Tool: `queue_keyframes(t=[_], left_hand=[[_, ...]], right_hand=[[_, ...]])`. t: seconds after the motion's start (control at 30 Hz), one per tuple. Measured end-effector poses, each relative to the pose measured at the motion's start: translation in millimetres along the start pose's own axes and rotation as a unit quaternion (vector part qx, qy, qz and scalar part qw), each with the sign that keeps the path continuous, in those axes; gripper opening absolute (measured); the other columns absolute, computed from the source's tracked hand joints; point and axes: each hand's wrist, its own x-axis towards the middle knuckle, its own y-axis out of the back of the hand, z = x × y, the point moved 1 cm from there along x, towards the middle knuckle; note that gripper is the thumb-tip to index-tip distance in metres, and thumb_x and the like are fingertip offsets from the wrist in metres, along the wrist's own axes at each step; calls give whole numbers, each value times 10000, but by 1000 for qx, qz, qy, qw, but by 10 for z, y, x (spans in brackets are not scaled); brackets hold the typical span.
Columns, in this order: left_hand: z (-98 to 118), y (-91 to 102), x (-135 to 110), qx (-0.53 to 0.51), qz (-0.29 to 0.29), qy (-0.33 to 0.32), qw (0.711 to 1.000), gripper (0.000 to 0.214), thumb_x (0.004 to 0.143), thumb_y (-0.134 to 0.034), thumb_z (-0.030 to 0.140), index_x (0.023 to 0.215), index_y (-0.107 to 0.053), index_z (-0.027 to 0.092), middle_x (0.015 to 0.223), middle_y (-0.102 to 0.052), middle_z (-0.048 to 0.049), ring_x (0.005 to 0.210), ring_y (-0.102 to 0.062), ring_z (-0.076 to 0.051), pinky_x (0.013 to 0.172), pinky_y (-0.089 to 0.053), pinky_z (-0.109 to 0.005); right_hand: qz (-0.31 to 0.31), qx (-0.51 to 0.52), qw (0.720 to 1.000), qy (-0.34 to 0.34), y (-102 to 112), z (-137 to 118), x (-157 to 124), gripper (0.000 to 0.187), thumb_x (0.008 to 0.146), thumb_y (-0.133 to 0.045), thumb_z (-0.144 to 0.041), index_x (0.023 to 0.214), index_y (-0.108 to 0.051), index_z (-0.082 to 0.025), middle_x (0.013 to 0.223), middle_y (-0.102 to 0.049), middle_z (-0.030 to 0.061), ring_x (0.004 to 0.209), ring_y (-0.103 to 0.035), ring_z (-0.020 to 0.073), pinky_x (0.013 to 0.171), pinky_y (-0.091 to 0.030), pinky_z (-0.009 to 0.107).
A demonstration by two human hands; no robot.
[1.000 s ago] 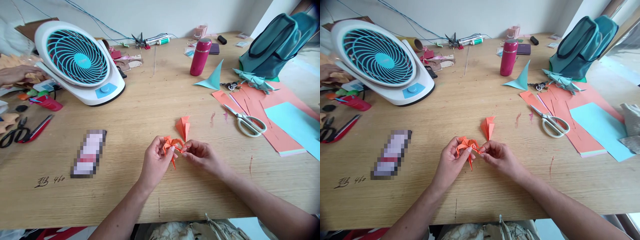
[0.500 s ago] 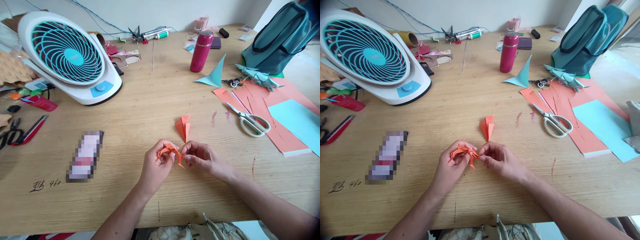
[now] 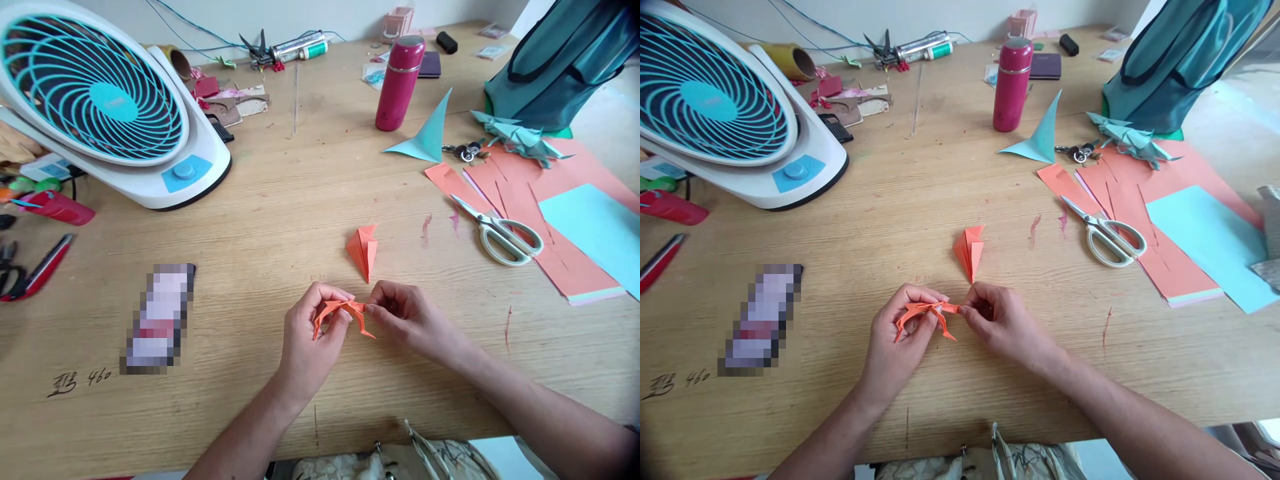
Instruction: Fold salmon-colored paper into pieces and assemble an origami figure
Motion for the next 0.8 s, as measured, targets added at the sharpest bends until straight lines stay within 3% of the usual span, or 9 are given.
queue_keyframes(t=[0.27,0.4,0.5,0.6,0.8], left_hand=[[-71,-11,36,-24,16,76,997,87,830,-600,130,875,-646,188,808,-715,-3,644,-658,-119,607,-553,-226],[-74,-22,56,-54,28,109,992,46,807,-616,148,821,-599,189,783,-709,5,610,-653,-115,561,-556,-220],[-67,-42,45,-49,16,113,992,54,797,-616,144,802,-590,191,744,-695,11,586,-636,-113,534,-530,-211],[-64,-66,22,-48,-2,104,993,52,809,-611,148,801,-590,194,723,-686,10,592,-635,-119,526,-514,-208],[-89,-94,8,-78,-17,101,992,71,835,-654,208,856,-588,199,823,-713,-8,614,-653,-117,554,-539,-213]], right_hand=[[-23,-151,988,32,167,-54,-24,133,893,-580,-225,768,-605,-185,637,-550,-24,574,-445,106,520,-333,243],[16,-99,994,48,185,-67,-29,154,950,-584,-336,900,-611,-193,722,-603,-3,623,-510,124,548,-391,245],[-1,-46,998,43,103,-55,-22,245,950,-609,-416,1015,-643,-182,779,-639,16,669,-558,139,571,-420,247],[-24,-36,998,34,18,-26,-12,211,945,-613,-381,932,-669,-178,768,-659,19,668,-562,138,579,-421,248],[-26,-98,994,27,2,0,-1,138,910,-603,-269,823,-665,-182,657,-583,-30,576,-446,99,514,-319,237]])
